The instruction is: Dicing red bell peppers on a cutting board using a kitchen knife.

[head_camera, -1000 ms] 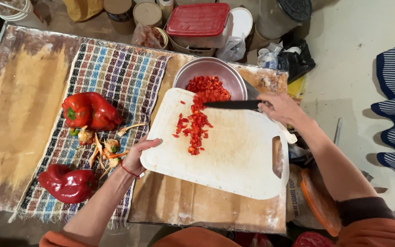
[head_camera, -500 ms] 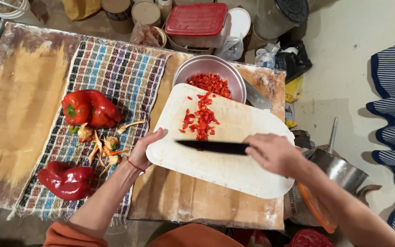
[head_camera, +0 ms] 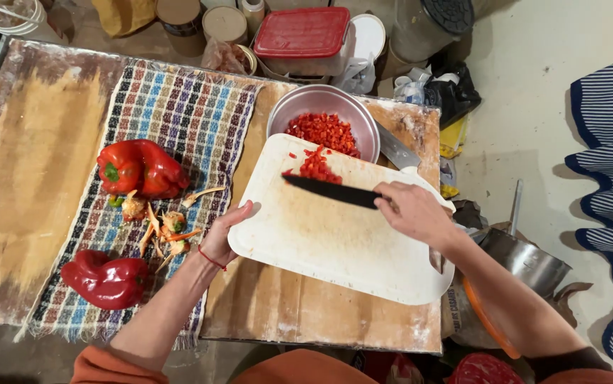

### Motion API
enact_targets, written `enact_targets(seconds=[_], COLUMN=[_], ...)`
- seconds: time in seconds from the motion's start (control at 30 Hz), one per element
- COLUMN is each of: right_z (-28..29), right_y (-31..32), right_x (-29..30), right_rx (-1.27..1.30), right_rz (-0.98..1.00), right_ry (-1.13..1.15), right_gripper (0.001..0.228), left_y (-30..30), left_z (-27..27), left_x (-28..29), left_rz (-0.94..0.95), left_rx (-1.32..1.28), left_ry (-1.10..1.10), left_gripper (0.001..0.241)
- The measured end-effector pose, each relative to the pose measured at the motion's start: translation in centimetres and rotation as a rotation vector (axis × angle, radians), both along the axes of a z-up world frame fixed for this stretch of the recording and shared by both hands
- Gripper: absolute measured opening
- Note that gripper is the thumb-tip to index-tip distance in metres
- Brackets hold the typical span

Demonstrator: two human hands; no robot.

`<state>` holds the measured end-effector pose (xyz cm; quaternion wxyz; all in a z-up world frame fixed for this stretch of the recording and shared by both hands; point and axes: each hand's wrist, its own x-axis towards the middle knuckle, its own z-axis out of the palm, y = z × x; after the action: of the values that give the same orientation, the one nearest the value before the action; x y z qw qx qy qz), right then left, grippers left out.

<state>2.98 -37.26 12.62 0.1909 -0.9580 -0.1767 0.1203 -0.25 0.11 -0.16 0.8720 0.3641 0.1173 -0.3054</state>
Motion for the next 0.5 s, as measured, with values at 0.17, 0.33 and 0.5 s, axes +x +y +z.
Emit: enact_targets(seconds=[0.17,0.33,0.5], right_z=[-1.4,-2.5,-1.2], right_y=[-0.4,-1.3,-0.2], right_x=[2.9,5.5,4.8], right_rx=[-0.012,-0.072,-0.101], right_rz=[-0.082,-0.142,-0.134], right_ry=[-0.042,-0.104,-0.218], right_gripper=[0.023,0.022,0.019], left_y=[0.0,-0.1,-0.2], left_z=[0.1,0.1,-0.3], left_x=[-0.2,-0.4,-0.3], left_rz=[-0.009,-0.020,-0.036], left_rx=[0.008,0.005,0.031], left_ry=[0.029,0.015,0.032], left_gripper=[0.061,0.065,0.068])
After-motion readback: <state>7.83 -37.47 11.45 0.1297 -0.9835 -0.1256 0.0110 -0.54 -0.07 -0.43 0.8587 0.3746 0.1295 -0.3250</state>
